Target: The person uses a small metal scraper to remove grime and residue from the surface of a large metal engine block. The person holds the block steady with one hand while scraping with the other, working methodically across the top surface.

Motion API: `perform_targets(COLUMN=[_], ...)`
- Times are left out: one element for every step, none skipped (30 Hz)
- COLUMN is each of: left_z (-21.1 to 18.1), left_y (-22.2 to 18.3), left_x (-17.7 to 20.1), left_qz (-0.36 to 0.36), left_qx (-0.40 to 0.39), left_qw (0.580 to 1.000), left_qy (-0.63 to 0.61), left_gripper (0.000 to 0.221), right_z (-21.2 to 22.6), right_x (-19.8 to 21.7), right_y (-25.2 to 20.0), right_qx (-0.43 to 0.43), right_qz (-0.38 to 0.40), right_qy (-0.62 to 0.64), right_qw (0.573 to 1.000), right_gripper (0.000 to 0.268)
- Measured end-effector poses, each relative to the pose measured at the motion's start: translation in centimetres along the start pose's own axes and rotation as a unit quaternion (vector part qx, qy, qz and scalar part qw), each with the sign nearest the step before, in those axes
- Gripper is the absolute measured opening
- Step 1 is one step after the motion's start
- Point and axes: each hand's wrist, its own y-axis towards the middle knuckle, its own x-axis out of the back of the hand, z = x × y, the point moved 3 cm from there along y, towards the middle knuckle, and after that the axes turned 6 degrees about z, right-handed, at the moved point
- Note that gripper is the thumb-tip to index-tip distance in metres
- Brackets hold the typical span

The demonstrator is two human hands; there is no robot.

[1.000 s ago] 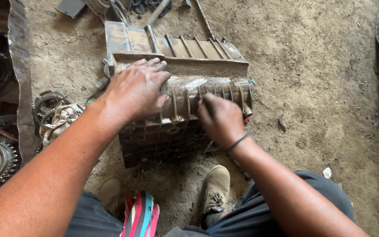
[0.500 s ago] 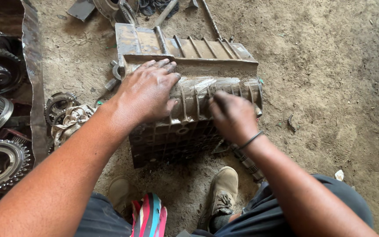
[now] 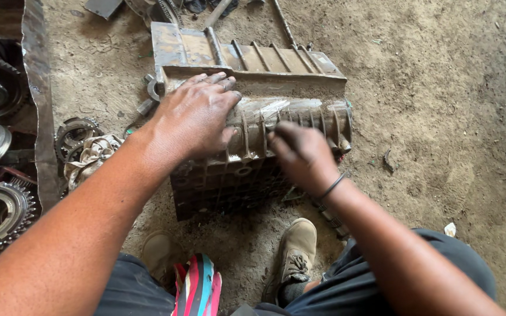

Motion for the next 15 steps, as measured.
perform_targets(left_z=[-0.2,-0.2,-0.2,-0.1,-0.1,-0.1,-0.1,0.0,0.0,-0.1,-0.1,-0.2,-0.1,0.0,0.0], left_y=[0.0,-0.1,-0.2,-0.2,-0.2,-0.1,-0.1,-0.1,0.0,-0.1,-0.1,-0.2,-0.1,0.1,0.3], left_x=[0.2,0.4,0.7,0.7,0.7,0.7,0.5,0.4,0.2,0.4,0.6,0.7,0.6,0.4,0.3], left_qz=[-0.021,-0.043,-0.065,-0.054,-0.043,-0.033,-0.01,0.012,0.034,-0.002,-0.039,-0.075,-0.058,-0.04,-0.022], left_qx=[-0.015,-0.029,-0.042,-0.035,-0.029,-0.024,-0.012,0.001,0.014,-0.007,-0.027,-0.048,-0.037,-0.029,-0.021], left_qw=[1.0,0.999,0.997,0.998,0.999,0.999,1.0,1.0,0.999,1.0,0.999,0.996,0.998,0.999,0.999], left_qy=[0.0,0.0,0.0,0.001,0.002,0.003,-0.001,-0.005,-0.009,-0.009,-0.008,-0.008,-0.002,0.005,0.011], left_gripper=[0.057,0.058,0.06,0.056,0.053,0.049,0.049,0.049,0.049,0.051,0.053,0.054,0.052,0.051,0.049], right_z=[-0.1,-0.1,0.0,-0.1,-0.1,-0.2,-0.3,-0.3,-0.4,-0.2,-0.1,0.0,0.1,0.0,0.0], right_x=[0.2,0.4,0.5,0.5,0.5,0.5,0.6,0.7,0.9,0.9,1.1,1.2,1.3,1.5,1.6], right_y=[0.0,0.3,0.6,0.7,0.9,0.9,1.0,0.9,0.7,0.8,0.7,0.5,0.4,0.2,0.2], right_qx=[0.007,0.016,0.026,0.017,0.009,0.0,0.001,0.003,0.005,0.037,0.07,0.103,0.12,0.135,0.15], right_qz=[-0.004,-0.007,-0.011,0.0,0.01,0.021,0.026,0.03,0.035,0.053,0.07,0.087,0.107,0.126,0.146], right_qy=[0.016,0.033,0.049,0.021,-0.007,-0.036,-0.021,-0.007,0.007,-0.005,-0.018,-0.03,-0.033,-0.036,-0.039], right_qw=[1.0,0.999,0.998,1.0,1.0,0.999,0.999,1.0,0.999,0.998,0.995,0.99,0.986,0.982,0.977], right_gripper=[0.022,0.022,0.022,0.023,0.025,0.028,0.028,0.028,0.028,0.026,0.024,0.023,0.02,0.018,0.016])
